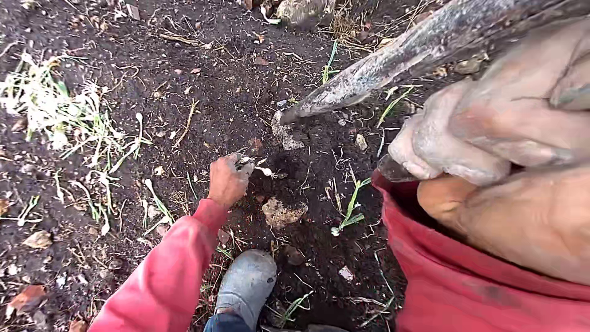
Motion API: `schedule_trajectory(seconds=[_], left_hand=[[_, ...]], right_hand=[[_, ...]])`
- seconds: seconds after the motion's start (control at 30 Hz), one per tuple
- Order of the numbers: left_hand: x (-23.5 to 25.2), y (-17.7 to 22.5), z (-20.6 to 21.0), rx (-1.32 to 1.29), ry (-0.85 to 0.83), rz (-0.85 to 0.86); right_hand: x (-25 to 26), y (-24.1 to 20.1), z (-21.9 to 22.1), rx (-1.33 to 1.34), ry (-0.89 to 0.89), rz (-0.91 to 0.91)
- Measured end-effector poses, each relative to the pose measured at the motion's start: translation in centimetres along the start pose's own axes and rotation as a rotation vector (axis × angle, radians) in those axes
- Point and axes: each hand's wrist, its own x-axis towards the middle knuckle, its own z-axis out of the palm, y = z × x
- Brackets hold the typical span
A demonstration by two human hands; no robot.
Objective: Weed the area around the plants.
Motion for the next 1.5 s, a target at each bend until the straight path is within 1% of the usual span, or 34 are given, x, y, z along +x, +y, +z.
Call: schedule_trajectory(seconds=[0.03, 0.07, 0.1, 0.17, 0.2, 0.27, 0.3, 0.33, 0.4, 0.43, 0.47, 0.53, 0.6, 0.63, 0.7, 0.73, 0.8, 0.83, 0.87, 0.9, 0.93, 0.97, 1.03, 1.07, 1.1, 1.17, 1.23, 1.3, 1.33, 1.37, 1.4, 1.43, 1.47, 1.5], left_hand=[[0.0, 0.1, -0.5, 0.010, -0.005, -0.005], [0.1, 0.4, -0.8, 0.037, -0.028, -0.001], [0.3, 0.8, -0.9, 0.074, -0.045, 0.011], [0.9, 2.2, -0.8, 0.156, -0.062, 0.027], [1.1, 3.2, -0.7, 0.196, -0.066, 0.031], [2.2, 5.4, -0.2, 0.306, -0.070, 0.069], [2.2, 6.0, 0.7, 0.375, -0.104, 0.087], [1.5, 6.3, 2.6, 0.443, -0.170, 0.116], [2.4, 6.5, 5.2, 0.526, -0.248, 0.190], [2.0, 5.5, 5.7, 0.513, -0.251, 0.206], [1.1, 4.3, 5.9, 0.468, -0.213, 0.216], [0.0, 1.9, 4.1, 0.313, -0.089, 0.238], [-1.1, -0.8, 1.3, 0.177, 0.026, 0.248], [-1.7, -1.8, 0.0, 0.140, 0.066, 0.241], [-2.6, -3.0, -1.7, 0.096, 0.108, 0.217], [-3.0, -3.4, -2.1, 0.078, 0.098, 0.210], [-3.7, -4.1, -2.3, 0.068, 0.026, 0.165], [-4.1, -4.2, -2.1, 0.080, -0.016, 0.129], [-4.3, -3.9, -1.7, 0.100, -0.039, 0.105], [-4.2, -3.6, -1.3, 0.145, -0.034, 0.109], [-4.3, -3.4, -0.6, 0.216, -0.025, 0.141], [-5.1, -3.5, 0.7, 0.301, -0.032, 0.192], [-4.9, -3.3, 3.7, 0.484, -0.068, 0.305], [-4.7, -3.2, 5.1, 0.547, -0.111, 0.336], [-5.0, -3.4, 6.0, 0.578, -0.153, 0.349], [-5.7, -4.2, 6.0, 0.587, -0.179, 0.363], [-6.7, -5.1, 4.9, 0.518, -0.107, 0.409], [-8.2, -7.3, 2.5, 0.361, 0.099, 0.467], [-8.9, -9.0, 0.8, 0.270, 0.223, 0.440], [-9.3, -10.8, -1.2, 0.196, 0.333, 0.339], [-9.2, -12.6, -3.5, 0.137, 0.419, 0.160], [-8.4, -14.3, -5.7, 0.112, 0.471, -0.059], [-7.1, -16.0, -7.5, 0.116, 0.480, -0.276], [-5.8, -17.6, -8.8, 0.127, 0.441, -0.449]], right_hand=[[1.9, 0.1, 2.2, -0.108, 0.066, 0.093], [2.9, 1.2, 3.2, -0.236, 0.043, 0.193], [2.4, 3.2, 3.2, -0.384, -0.005, 0.286], [-2.8, 8.9, 2.1, -0.636, -0.013, 0.450], [-6.0, 10.8, 1.4, -0.722, -0.005, 0.476], [-9.8, 11.8, 0.9, -0.772, 0.043, 0.463], [-11.4, 10.7, 0.9, -0.753, 0.074, 0.463], [-12.2, 8.9, 0.7, -0.730, 0.104, 0.460], [-9.6, 6.1, 0.8, -0.612, 0.130, 0.392], [-8.5, 4.1, 1.1, -0.523, 0.122, 0.359], [-7.5, 1.8, 1.4, -0.429, 0.120, 0.335], [-4.8, -1.3, 1.6, -0.231, 0.159, 0.291], [-2.4, -2.7, 2.0, -0.072, 0.176, 0.294], [-1.2, -2.7, 2.6, -0.046, 0.138, 0.299], [-0.2, -1.2, 4.6, -0.119, 0.038, 0.330], [-1.3, 0.4, 5.3, -0.204, -0.009, 0.383], [-6.9, 5.2, 6.2, -0.370, -0.039, 0.527], [-10.3, 7.1, 6.3, -0.451, -0.019, 0.556], [-12.5, 8.0, 6.3, -0.514, 0.011, 0.572], [-13.7, 8.4, 6.4, -0.542, 0.039, 0.549], [-14.6, 8.1, 6.6, -0.550, 0.045, 0.528], [-15.5, 6.9, 6.8, -0.552, 0.038, 0.530], [-15.1, 4.7, 6.8, -0.522, 0.040, 0.503], [-14.6, 3.2, 6.6, -0.500, 0.032, 0.481], [-14.4, 1.4, 6.6, -0.465, 0.033, 0.462], [-13.8, -2.2, 6.7, -0.419, 0.053, 0.441], [-13.4, -5.1, 5.7, -0.411, -0.026, 0.510], [-14.5, -5.5, 4.7, -0.452, -0.115, 0.595], [-16.1, -4.6, 4.4, -0.512, -0.134, 0.612], [-18.1, -3.1, 4.0, -0.582, -0.126, 0.606], [-20.1, -1.5, 3.6, -0.647, -0.106, 0.592], [-21.4, -0.4, 3.6, -0.692, -0.077, 0.587], [-21.6, 0.1, 4.0, -0.715, -0.068, 0.598], [-21.2, 0.3, 4.8, -0.722, -0.076, 0.613]])
